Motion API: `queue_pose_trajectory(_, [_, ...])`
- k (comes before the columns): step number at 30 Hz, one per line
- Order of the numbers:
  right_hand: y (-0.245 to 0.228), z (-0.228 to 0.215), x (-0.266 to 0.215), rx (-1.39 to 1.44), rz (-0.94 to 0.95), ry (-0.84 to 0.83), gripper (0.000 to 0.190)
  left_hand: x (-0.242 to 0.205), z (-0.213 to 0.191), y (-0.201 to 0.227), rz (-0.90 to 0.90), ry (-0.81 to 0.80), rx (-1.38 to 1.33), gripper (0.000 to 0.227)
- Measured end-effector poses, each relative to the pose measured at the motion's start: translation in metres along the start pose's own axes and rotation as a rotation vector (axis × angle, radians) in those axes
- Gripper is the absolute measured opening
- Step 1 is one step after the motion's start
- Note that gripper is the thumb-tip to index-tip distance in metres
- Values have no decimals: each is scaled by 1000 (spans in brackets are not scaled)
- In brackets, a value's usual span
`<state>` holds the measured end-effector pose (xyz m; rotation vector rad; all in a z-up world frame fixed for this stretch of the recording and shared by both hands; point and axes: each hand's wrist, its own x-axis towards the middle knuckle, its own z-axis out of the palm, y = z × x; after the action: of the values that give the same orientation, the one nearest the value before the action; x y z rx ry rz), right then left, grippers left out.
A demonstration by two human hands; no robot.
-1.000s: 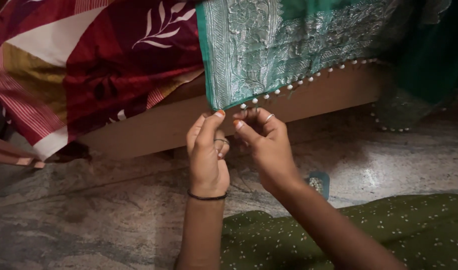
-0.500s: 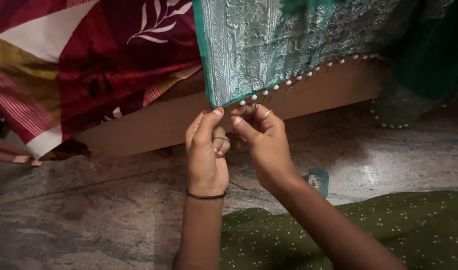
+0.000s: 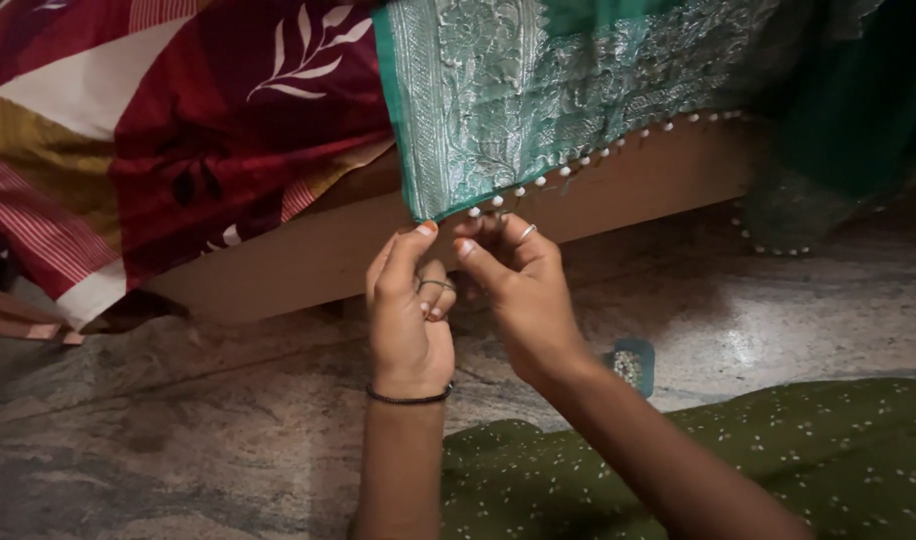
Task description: Threading decorative white beads onto the border of a green saree or fabric.
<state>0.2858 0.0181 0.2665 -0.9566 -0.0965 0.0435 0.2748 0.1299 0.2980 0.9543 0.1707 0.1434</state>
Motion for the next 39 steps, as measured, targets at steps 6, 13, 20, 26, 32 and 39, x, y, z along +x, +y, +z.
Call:
queue_pose_trajectory(6, [-6, 8, 1, 25, 89, 43, 11, 1, 2, 2, 36, -5, 39, 13])
queue_pose_trajectory(13, [-15, 12, -1, 147, 128, -4, 7, -5, 15, 8, 151, 31, 178, 7])
queue_pose_trajectory(20, [-10, 9, -1, 160, 238, 59, 11, 0, 1, 3, 190, 21, 226, 12])
queue_pose_trajectory(26, [-8, 10, -2, 185, 197, 30, 13, 5, -13, 1, 208, 76, 194, 18])
queue_pose_trajectory(32, [-10, 12, -5, 199, 163, 23, 11, -6, 1, 10, 204, 97, 316, 12])
queue_pose_trajectory(39, [-14, 12, -8, 44, 68, 58, 9, -5, 3, 6, 393, 40, 312, 9])
